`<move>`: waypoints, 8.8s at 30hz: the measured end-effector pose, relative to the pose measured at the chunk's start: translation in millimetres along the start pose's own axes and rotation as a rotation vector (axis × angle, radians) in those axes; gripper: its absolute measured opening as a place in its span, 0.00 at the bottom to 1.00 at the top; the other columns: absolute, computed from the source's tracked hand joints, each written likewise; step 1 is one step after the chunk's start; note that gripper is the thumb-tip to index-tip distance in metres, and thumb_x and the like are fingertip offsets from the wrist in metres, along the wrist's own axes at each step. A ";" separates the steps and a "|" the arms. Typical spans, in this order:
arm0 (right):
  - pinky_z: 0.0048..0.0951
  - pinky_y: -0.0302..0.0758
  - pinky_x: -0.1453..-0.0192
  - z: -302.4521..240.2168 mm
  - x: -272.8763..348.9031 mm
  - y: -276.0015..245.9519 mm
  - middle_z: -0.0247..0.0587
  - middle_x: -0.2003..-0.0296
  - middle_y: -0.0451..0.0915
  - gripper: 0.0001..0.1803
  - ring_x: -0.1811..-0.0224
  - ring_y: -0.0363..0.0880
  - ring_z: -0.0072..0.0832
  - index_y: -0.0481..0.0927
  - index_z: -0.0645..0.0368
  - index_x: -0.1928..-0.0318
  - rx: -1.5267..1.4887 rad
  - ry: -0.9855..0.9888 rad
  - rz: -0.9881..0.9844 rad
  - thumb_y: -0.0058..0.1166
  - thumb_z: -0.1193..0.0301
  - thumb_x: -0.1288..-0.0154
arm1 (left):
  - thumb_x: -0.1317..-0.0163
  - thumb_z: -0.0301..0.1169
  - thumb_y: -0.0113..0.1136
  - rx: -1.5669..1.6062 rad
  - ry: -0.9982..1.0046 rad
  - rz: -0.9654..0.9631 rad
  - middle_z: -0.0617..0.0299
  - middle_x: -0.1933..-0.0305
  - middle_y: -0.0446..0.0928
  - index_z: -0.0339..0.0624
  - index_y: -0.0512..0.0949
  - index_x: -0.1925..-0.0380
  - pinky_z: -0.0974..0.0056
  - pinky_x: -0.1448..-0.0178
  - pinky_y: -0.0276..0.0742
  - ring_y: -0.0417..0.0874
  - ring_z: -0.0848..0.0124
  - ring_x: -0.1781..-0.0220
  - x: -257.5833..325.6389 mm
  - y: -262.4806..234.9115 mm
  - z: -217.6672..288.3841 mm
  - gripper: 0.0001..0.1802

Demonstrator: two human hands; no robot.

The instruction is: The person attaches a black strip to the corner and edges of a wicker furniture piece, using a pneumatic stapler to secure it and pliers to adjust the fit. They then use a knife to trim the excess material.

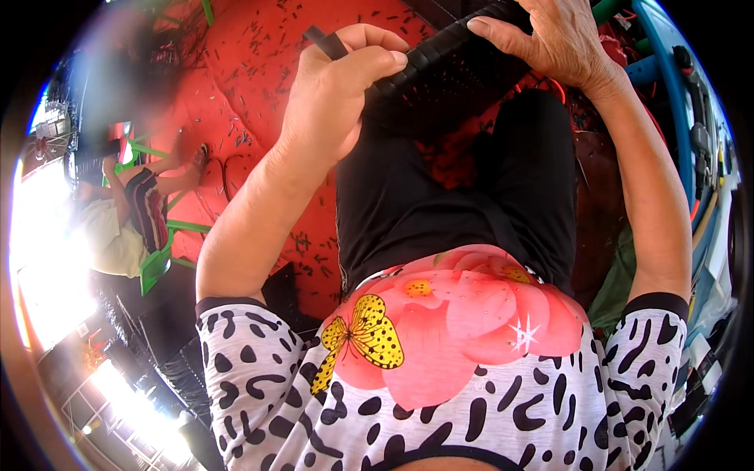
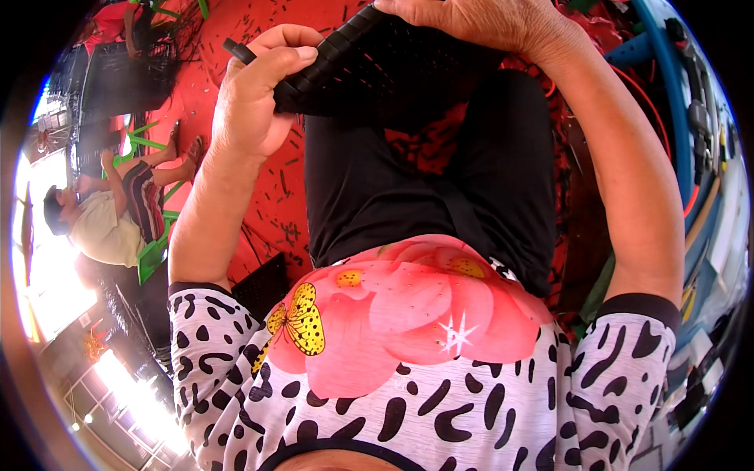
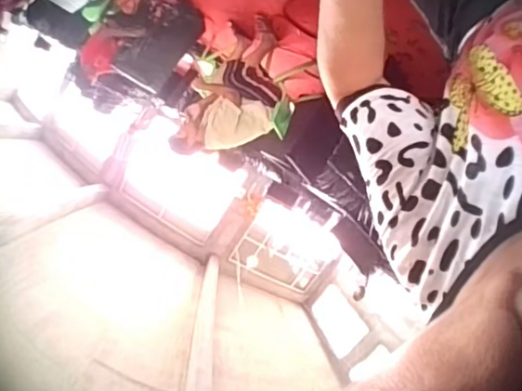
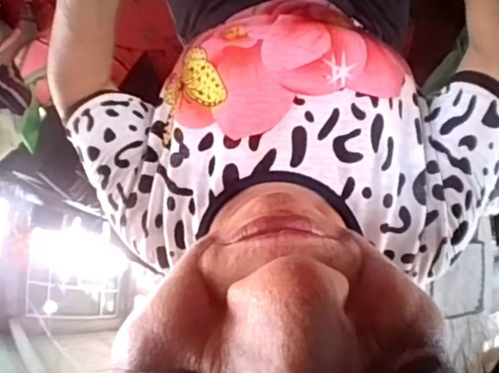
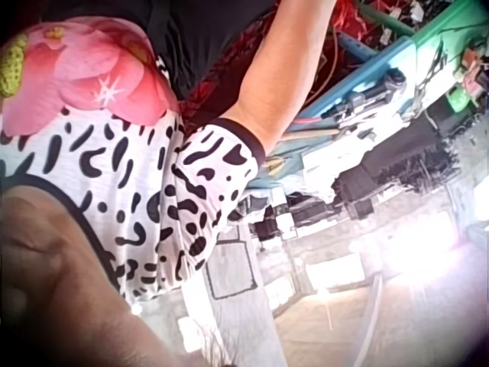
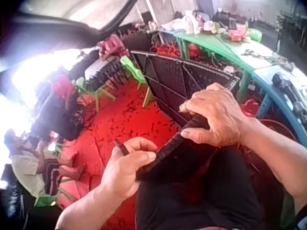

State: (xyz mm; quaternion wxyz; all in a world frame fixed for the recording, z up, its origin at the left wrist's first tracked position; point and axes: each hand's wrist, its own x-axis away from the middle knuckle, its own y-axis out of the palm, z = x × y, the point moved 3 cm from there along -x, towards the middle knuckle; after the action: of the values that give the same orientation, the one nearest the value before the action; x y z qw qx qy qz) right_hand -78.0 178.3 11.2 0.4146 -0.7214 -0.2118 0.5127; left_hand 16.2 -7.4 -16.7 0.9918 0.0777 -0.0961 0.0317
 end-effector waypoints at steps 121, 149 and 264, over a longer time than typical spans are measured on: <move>0.36 0.71 0.61 -55.8 -42.6 11.3 0.53 0.70 0.78 0.14 0.64 0.77 0.43 0.76 0.65 0.65 -0.529 0.235 -0.634 0.52 0.66 0.48 | 0.54 0.23 0.53 0.249 0.090 0.045 0.60 0.70 0.75 0.32 0.76 0.68 0.72 0.59 0.65 0.72 0.75 0.65 12.6 -8.5 -21.2 0.11; 0.23 0.74 0.60 63.1 308.2 -158.3 0.39 0.70 0.79 0.10 0.68 0.78 0.22 0.76 0.60 0.61 0.134 1.119 0.581 0.54 0.74 0.45 | 0.50 0.25 0.48 0.211 0.142 -0.016 0.58 0.68 0.73 0.30 0.70 0.63 0.70 0.55 0.70 0.74 0.72 0.64 17.9 -7.8 -26.9 0.13; 0.35 0.75 0.73 -145.0 -14.0 -47.8 0.48 0.74 0.73 0.11 0.76 0.77 0.42 0.75 0.62 0.64 0.439 -0.222 -0.511 0.48 0.77 0.51 | 0.45 0.27 0.49 0.025 0.445 0.098 0.74 0.77 0.69 0.30 0.78 0.66 0.77 0.68 0.55 0.61 0.85 0.74 30.8 9.5 -30.2 0.12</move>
State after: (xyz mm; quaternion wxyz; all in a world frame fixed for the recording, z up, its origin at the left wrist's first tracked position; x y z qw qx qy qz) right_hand 55.1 139.8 76.9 0.6490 -0.4789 -0.3139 0.5010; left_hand 51.2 8.2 -38.6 0.9848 0.0764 0.1218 0.0977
